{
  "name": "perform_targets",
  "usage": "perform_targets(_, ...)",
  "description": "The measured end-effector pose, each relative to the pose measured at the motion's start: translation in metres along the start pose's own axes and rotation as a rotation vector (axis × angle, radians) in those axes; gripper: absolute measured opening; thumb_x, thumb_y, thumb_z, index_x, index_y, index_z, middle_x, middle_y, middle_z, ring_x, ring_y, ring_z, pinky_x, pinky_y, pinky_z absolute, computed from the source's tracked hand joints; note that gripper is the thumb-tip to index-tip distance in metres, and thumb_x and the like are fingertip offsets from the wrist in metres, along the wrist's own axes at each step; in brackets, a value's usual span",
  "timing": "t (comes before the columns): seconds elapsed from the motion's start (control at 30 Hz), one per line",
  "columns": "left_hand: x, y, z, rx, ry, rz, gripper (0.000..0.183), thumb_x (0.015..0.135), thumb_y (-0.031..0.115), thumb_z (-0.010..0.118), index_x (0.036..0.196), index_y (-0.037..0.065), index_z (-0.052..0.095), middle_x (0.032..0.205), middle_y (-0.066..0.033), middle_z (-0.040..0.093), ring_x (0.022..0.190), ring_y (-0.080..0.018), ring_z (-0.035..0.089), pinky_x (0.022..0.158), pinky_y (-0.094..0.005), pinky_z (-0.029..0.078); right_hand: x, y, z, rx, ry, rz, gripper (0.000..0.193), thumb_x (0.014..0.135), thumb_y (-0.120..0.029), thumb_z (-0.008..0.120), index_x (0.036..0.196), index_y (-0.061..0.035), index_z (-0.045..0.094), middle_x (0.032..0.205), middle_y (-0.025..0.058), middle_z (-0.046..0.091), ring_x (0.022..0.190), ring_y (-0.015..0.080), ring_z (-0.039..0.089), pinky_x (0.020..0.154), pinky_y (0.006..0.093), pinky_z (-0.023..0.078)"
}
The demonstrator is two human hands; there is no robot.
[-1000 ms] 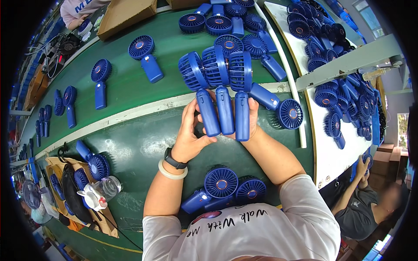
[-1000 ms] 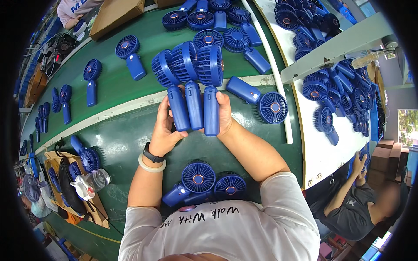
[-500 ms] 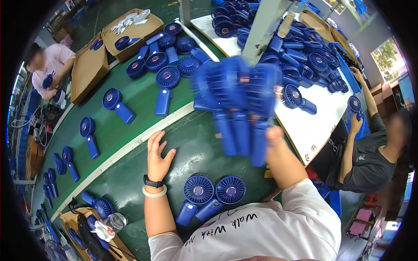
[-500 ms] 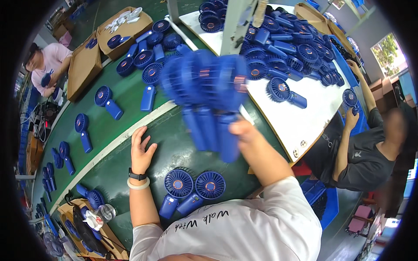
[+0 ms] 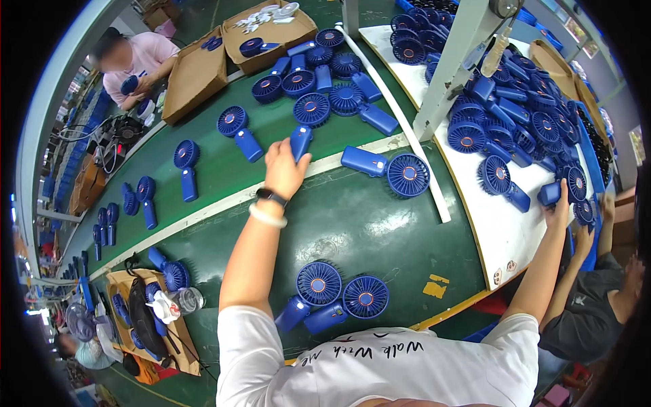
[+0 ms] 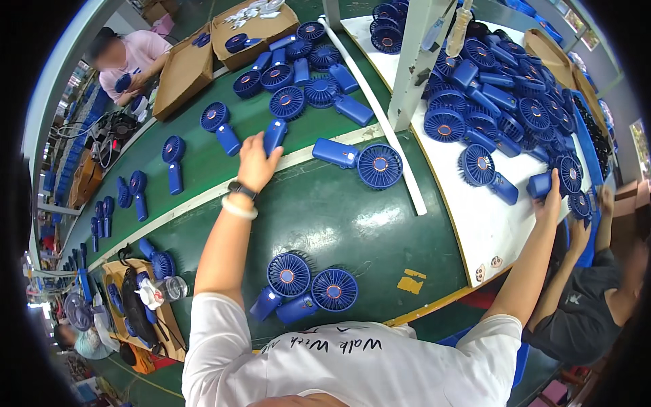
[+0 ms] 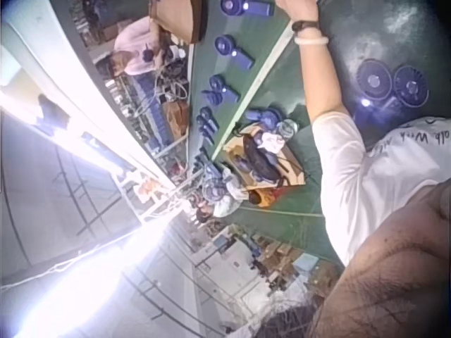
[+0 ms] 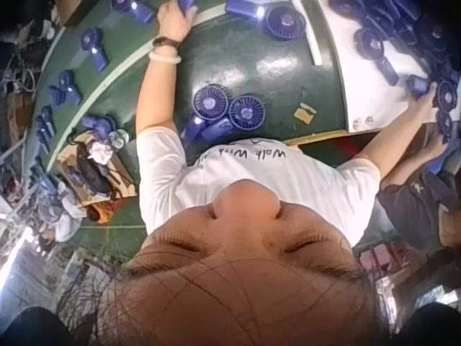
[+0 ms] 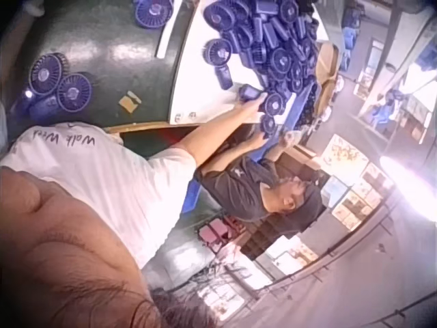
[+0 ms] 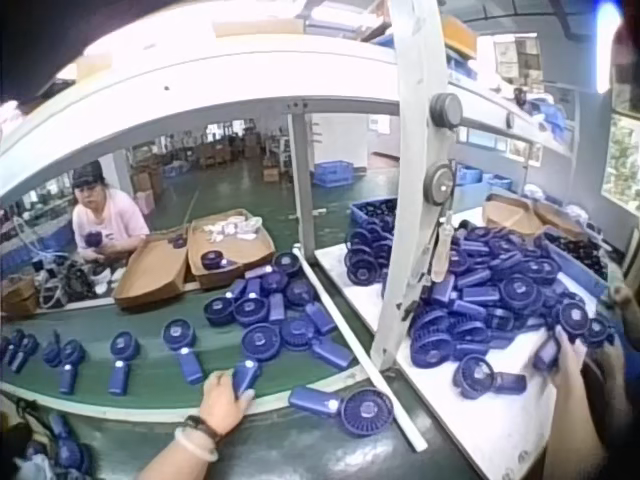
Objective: The person assembles blue handheld fans by attaching the fan head to the handle base. They repeatedly pick up components, align them, and snap them together, then place the finished units on a green workbench. The process involves handling multiple identical fan parts in a repetitive assembly line fashion.
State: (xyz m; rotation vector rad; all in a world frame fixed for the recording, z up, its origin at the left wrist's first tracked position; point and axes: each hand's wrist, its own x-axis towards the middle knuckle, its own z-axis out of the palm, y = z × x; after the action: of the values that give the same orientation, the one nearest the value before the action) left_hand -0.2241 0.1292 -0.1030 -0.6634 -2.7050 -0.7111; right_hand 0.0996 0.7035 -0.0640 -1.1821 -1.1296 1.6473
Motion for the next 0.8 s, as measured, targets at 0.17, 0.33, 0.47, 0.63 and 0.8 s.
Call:
perform_targets(0.17, 0.04, -0.008, 0.01, 0.273, -0.212, -0.107, 0.063, 0.076, 0.029, 0.069, 0.123, -0.005, 0.044, 0.101, -0.0228, 0.058, 0.093, -0.0386, 0.055, 0.083, -0.0441, 0.045, 0.041, 0.026, -0.011, -0.078, -0.1, 0.023, 0.045, 0.075, -0.05, 0.069, 0.097, -0.0126, 0.058, 0.087, -0.0008, 0.055, 0.08, 0.0132, 0.053, 0.076, 0.0296, 0.044)
perform_targets(0.33, 0.016, 0.021, -0.039, -1.805, -0.432, -0.607, 0.04, 0.098, 0.028, 0.037, 0.119, -0.005, 0.044, 0.1, -0.0178, 0.059, 0.082, -0.0224, 0.061, 0.073, -0.0361, 0.053, 0.051, 0.031, -0.072, -0.992, 0.076, -0.61, 0.057, 0.084, -0.038, 0.061, 0.121, 0.003, 0.049, 0.112, 0.0156, 0.057, 0.109, 0.0254, 0.051, 0.093, 0.0371, 0.038)
perform_targets(0.47, -0.042, 0.029, -0.088, -2.16, -0.428, -0.437, 0.043, 0.097, 0.028, 0.038, 0.126, -0.004, 0.039, 0.118, -0.0226, 0.051, 0.099, -0.0278, 0.058, 0.083, -0.0402, 0.05, -0.094, 0.013, 0.019, -1.21, 0.076, -1.191, 0.044, 0.081, -0.012, 0.062, 0.121, 0.0005, 0.049, 0.124, 0.0198, 0.049, 0.117, 0.0348, 0.045, 0.1, 0.0402, 0.032)
perform_targets(0.63, -0.069, 0.019, -0.102, -2.16, -0.355, -0.294, 0.045, 0.093, 0.028, 0.045, 0.127, -0.001, 0.039, 0.122, -0.0222, 0.049, 0.104, -0.0295, 0.056, 0.086, -0.0416, 0.049, -0.096, 0.032, 0.038, -1.142, -0.082, -1.115, 0.041, 0.08, -0.008, 0.061, 0.119, -0.001, 0.051, 0.123, 0.0184, 0.05, 0.116, 0.0325, 0.045, 0.1, 0.0393, 0.033)
perform_targets(0.8, -0.089, 0.019, -0.084, -1.049, -0.04, -0.359, 0.074, 0.067, -0.001, 0.072, 0.129, 0.005, 0.031, 0.104, -0.0057, 0.048, 0.094, -0.0125, 0.05, 0.08, -0.0292, 0.046, -0.123, 0.05, 0.063, -1.079, -0.179, -1.124, 0.039, 0.076, -0.003, 0.062, 0.114, -0.0013, 0.054, 0.117, 0.0169, 0.053, 0.113, 0.0318, 0.047, 0.099, 0.0386, 0.035)
